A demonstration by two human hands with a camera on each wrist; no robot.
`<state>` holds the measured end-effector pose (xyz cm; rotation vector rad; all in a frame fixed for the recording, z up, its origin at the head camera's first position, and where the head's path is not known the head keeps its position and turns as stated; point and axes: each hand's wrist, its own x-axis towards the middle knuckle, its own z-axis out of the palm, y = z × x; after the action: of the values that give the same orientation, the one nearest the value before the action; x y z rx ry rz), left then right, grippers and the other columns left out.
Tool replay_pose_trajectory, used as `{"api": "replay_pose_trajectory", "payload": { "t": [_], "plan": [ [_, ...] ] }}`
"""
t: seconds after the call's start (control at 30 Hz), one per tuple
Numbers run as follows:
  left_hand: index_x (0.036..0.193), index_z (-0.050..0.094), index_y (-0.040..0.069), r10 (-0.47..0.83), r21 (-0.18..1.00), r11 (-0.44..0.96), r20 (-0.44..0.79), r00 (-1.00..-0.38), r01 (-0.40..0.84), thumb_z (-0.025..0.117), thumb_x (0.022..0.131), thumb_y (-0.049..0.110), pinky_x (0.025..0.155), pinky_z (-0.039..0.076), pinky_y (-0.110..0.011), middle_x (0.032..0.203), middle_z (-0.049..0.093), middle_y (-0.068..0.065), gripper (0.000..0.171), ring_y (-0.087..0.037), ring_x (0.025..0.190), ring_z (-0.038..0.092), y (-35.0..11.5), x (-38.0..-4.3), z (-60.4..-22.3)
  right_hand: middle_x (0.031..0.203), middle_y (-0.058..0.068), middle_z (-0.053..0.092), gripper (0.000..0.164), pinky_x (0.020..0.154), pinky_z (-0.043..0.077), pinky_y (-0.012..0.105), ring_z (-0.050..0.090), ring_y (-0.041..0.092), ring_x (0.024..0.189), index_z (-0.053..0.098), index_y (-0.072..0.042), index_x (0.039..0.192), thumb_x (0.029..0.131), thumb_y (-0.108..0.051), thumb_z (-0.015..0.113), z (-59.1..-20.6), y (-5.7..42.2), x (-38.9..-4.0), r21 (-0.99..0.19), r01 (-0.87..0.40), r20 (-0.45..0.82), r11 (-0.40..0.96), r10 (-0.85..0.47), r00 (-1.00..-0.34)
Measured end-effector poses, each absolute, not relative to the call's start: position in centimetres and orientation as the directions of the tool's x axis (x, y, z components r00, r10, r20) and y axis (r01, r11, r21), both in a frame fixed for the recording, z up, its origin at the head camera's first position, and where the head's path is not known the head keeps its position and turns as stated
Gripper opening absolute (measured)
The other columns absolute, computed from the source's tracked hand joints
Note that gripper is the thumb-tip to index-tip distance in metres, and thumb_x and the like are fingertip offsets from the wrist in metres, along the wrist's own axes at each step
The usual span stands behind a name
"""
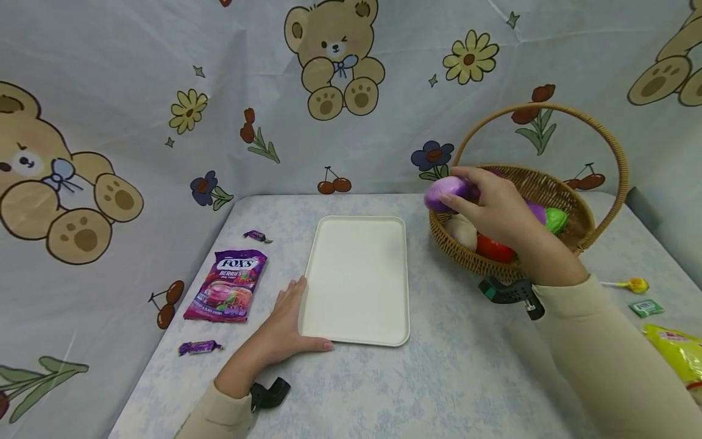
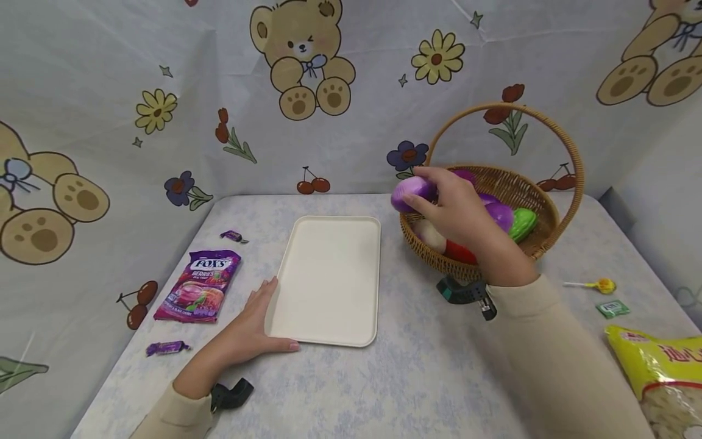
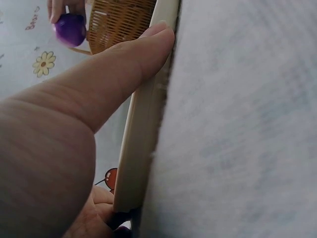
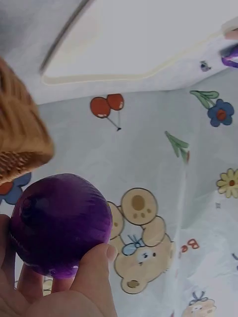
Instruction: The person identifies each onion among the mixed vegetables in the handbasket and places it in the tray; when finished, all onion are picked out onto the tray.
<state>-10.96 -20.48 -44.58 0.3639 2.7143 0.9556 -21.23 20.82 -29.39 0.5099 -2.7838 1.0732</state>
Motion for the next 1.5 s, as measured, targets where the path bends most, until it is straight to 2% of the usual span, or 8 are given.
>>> {"api": "replay_pose_trajectory", "payload": {
  "t": [0.23,0.33,0.5,0.8,1.03,1.27,1.5],
  "plan": [
    [0.168,0.004,0.0,0.309,0.638,0.756,-0.148,-0.94,0.148,0.094,0.068,0.065,0.125,-0.004,-0.051,0.174,0.006,-0.018,0.149,-0.031,0.159,-0.006,-20.4,-10.9,-44.5,0.147,0.018,0.056,0.055,0.102,0.052,0.056,0.059,0.036,0.127,0.055,-0.006,0.151,0.101,-0.02,0.075,-29.7,18.7,-19.6,-0.64,-0.455,0.312,0.619,-0.332,-0.89],
    [0.168,0.004,0.0,0.311,0.639,0.755,-0.147,-0.939,0.15,0.094,0.068,0.064,0.125,-0.005,-0.051,0.174,0.006,-0.018,0.149,-0.032,0.159,-0.005,-20.4,-10.9,-44.5,0.149,0.015,0.057,0.053,0.101,0.053,0.053,0.059,0.033,0.129,0.058,-0.003,0.148,0.099,-0.014,0.077,-30.2,17.7,-18.7,-0.617,-0.529,0.374,0.582,-0.375,-0.848],
    [0.168,0.005,-0.001,0.314,0.643,0.749,-0.136,-0.94,0.157,0.094,0.068,0.063,0.125,-0.005,-0.051,0.174,0.007,-0.019,0.148,-0.032,0.159,-0.005,-20.3,-10.9,-44.5,0.147,0.018,0.058,0.053,0.099,0.054,0.052,0.06,0.036,0.129,0.062,0.002,0.142,0.094,-0.009,0.082,-31.6,16.5,-17.4,-0.587,-0.634,0.437,0.504,-0.461,-0.772],
    [0.168,0.005,0.001,0.313,0.641,0.751,-0.135,-0.94,0.158,0.093,0.067,0.067,0.125,-0.005,-0.051,0.174,0.007,-0.018,0.15,-0.032,0.159,-0.005,-20.5,-11.1,-44.8,0.147,0.014,0.059,0.056,0.103,0.052,0.047,0.057,0.032,0.133,0.066,-0.002,0.139,0.088,-0.01,0.088,-34.6,14.9,-15.4,-0.621,-0.673,0.391,0.402,-0.585,-0.711],
    [0.168,0.004,0.0,0.309,0.638,0.756,-0.152,-0.939,0.146,0.094,0.067,0.065,0.125,-0.005,-0.05,0.174,0.006,-0.019,0.15,-0.031,0.159,-0.006,-20.4,-11.0,-44.7,0.142,0.01,0.064,0.054,0.103,0.052,0.048,0.058,0.029,0.132,0.069,-0.004,0.136,0.088,-0.018,0.089,-36.6,14.4,-14.5,-0.606,-0.685,0.366,0.405,-0.622,-0.692],
    [0.167,0.005,-0.001,0.316,0.632,0.759,-0.149,-0.937,0.156,0.093,0.067,0.066,0.125,-0.005,-0.05,0.173,0.007,-0.02,0.15,-0.033,0.159,-0.005,-20.4,-11.1,-44.9,0.138,0.006,0.065,0.049,0.109,0.048,0.05,0.057,0.028,0.132,0.071,-0.007,0.132,0.088,-0.017,0.089,-37.9,13.9,-14.0,-0.618,-0.678,0.308,0.397,-0.672,-0.673],
    [0.168,0.004,-0.001,0.313,0.626,0.764,-0.149,-0.938,0.156,0.092,0.068,0.067,0.125,-0.004,-0.05,0.174,0.007,-0.019,0.149,-0.032,0.159,-0.005,-20.4,-11.2,-44.7,0.132,0.002,0.066,0.044,0.103,0.052,0.044,0.062,0.022,0.123,0.071,-0.009,0.127,0.087,-0.018,0.09,-38.4,13.5,-14.1,-0.594,-0.717,0.274,0.365,-0.747,-0.606]
  ]
}}
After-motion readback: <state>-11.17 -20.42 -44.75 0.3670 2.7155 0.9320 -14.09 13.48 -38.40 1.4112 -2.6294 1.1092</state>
